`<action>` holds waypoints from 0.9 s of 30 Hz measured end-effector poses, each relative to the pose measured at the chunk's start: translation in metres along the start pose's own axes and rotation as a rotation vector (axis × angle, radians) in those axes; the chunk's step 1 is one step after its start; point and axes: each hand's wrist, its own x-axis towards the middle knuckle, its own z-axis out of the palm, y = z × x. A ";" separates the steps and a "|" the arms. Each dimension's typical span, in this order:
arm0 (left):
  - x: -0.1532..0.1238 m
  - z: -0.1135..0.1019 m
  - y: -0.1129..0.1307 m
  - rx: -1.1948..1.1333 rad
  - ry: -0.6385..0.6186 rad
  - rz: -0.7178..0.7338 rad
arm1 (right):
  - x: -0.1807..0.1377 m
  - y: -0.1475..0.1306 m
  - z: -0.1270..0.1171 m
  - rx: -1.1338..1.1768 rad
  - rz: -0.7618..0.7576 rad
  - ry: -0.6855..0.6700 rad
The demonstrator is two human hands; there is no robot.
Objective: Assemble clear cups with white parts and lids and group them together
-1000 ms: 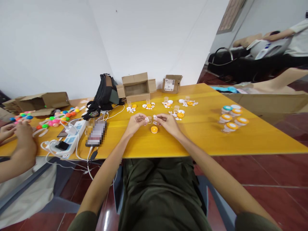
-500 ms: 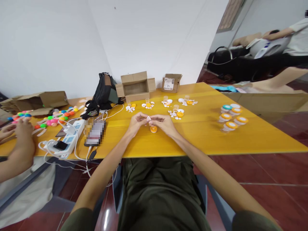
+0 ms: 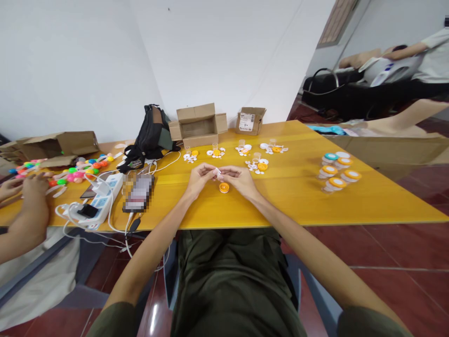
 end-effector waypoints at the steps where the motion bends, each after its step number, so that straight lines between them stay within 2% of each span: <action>1: 0.000 0.000 0.000 0.002 0.003 0.000 | 0.000 0.000 0.000 -0.005 -0.002 0.000; 7: 0.001 -0.002 -0.002 0.025 -0.009 0.007 | -0.001 -0.001 -0.001 -0.034 -0.029 -0.018; 27: -0.002 0.000 0.000 0.072 -0.093 0.050 | -0.003 0.001 0.003 -0.197 -0.133 0.054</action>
